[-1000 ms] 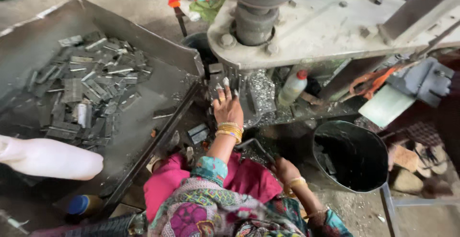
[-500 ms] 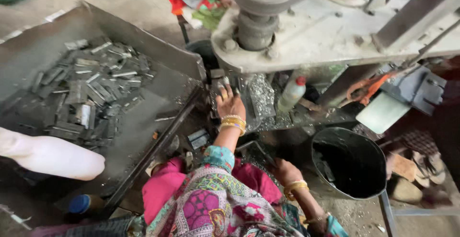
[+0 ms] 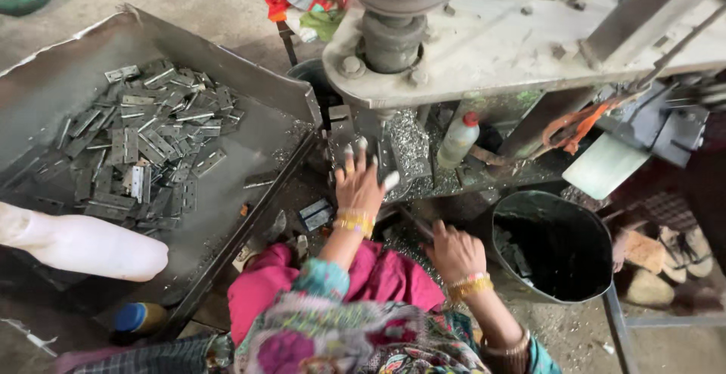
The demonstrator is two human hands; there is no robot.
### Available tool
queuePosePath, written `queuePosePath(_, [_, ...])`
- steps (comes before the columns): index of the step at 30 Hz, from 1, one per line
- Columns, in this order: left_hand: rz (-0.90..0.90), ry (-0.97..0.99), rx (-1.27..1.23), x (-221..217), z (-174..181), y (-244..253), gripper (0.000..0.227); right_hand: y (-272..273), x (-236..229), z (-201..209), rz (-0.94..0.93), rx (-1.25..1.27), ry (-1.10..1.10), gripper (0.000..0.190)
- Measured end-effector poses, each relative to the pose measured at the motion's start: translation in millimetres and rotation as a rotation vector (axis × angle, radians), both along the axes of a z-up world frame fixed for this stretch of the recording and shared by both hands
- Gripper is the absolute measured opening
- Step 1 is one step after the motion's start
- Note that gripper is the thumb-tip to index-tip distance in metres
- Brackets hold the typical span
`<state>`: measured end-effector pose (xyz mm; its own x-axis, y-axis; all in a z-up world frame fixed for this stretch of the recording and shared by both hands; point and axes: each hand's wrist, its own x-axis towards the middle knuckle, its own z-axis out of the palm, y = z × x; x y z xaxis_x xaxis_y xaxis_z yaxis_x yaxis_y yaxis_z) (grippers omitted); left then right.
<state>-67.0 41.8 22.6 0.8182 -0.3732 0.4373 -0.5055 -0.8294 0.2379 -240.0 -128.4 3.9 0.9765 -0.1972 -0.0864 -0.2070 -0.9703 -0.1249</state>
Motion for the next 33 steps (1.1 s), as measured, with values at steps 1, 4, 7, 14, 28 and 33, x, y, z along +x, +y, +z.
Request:
queuePosePath(1, [-0.06,-0.038,0.006,-14.3,-2.3,10.8,0.059,5.6,1.8,14.8,0.016,-0.003,-0.051,0.041])
queuePosePath(4, [-0.272,-0.08,0.018,-33.3,1.3,33.6,0.03,14.7,12.4,46.1,-0.013,-0.023,0.037,0.033])
queuePosePath(7, [-0.029,0.112,-0.042,-17.5,14.7,13.5,0.026,17.2,21.2,53.9,-0.039,-0.003,0.108,0.037])
queuePosePath(14, [0.122,-0.063,0.146,-1.2,27.2,-38.6,0.024,14.7,14.3,45.9,-0.012,-0.029,0.073,0.035])
queuePosePath(28, [0.133,0.152,0.217,9.5,-6.2,-10.3,0.045,16.0,17.6,61.4,0.013,0.024,0.177,0.042])
queuePosePath(33, [0.165,0.085,0.209,22.9,-16.7,-24.1,0.041,-6.3,26.1,29.4,0.048,0.088,0.174,0.044])
